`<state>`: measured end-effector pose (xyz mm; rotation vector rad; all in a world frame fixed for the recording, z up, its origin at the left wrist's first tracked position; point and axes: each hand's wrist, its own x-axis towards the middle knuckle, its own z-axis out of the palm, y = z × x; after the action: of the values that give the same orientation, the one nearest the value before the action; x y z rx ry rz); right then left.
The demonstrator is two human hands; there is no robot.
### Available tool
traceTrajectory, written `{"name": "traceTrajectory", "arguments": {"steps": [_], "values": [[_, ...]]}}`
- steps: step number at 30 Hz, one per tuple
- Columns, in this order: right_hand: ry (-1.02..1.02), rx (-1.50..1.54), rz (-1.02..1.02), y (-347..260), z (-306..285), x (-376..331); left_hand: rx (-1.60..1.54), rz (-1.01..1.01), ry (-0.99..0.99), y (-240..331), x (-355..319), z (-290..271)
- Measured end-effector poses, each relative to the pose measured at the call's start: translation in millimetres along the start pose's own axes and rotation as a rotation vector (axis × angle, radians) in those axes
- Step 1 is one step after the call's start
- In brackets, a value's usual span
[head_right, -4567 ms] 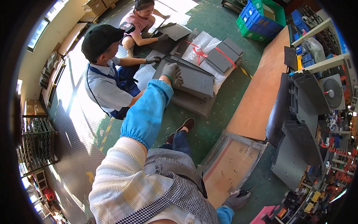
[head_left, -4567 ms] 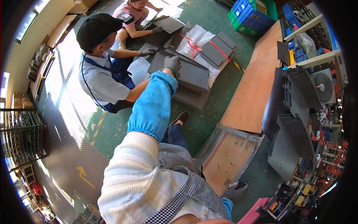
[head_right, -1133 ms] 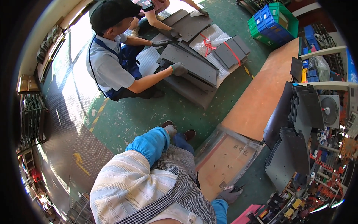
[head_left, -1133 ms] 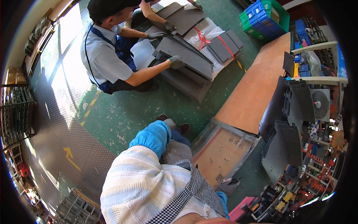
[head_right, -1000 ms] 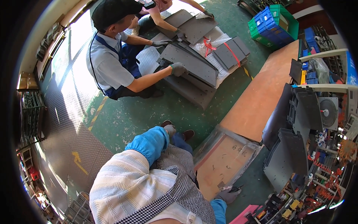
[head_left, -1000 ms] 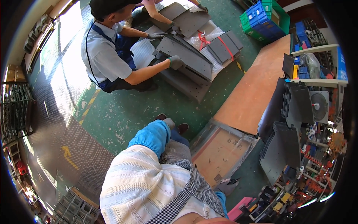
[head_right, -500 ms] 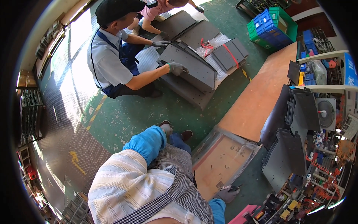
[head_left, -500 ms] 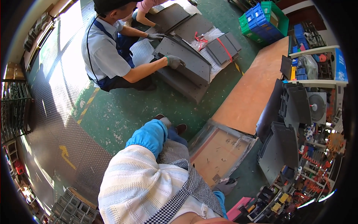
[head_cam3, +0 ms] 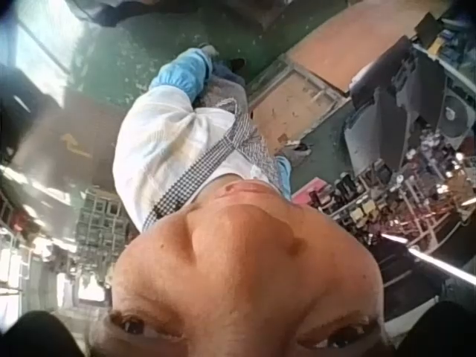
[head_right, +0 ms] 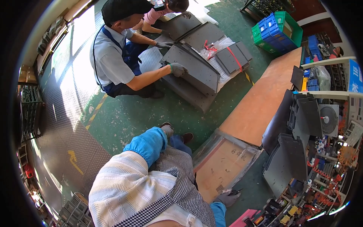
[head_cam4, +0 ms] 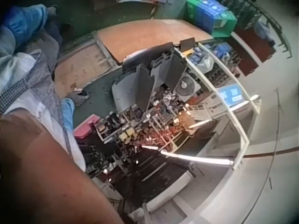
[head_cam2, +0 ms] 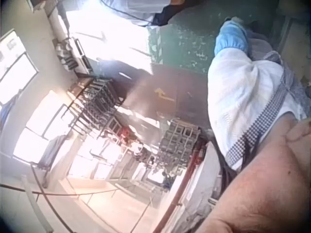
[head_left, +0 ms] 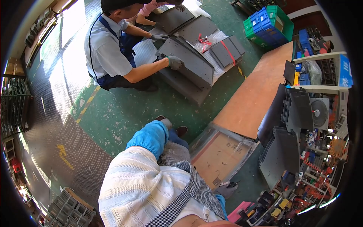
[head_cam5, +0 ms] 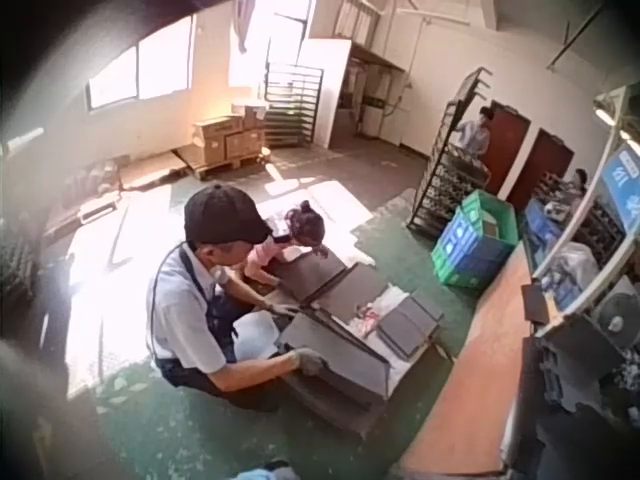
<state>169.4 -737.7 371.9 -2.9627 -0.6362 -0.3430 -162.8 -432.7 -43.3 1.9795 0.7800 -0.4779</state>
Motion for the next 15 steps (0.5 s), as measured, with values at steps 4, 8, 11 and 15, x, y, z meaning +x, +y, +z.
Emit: {"name": "traceTrajectory", "arguments": {"steps": [4,8,11,15], "values": [[0.001,-0.016,-0.006,5,3,0,0.019,0.039,0.019,-7,9,13],[-0.022,-0.024,0.017,1,2,2,0.006,0.417,0.059,-25,28,18],[-0.041,-0.050,0.056,-13,-5,0,-0.002,0.696,0.095,-40,40,21],[-0.034,-0.065,0.031,-6,-3,-2,-0.006,1.077,0.143,-58,52,20]]}}
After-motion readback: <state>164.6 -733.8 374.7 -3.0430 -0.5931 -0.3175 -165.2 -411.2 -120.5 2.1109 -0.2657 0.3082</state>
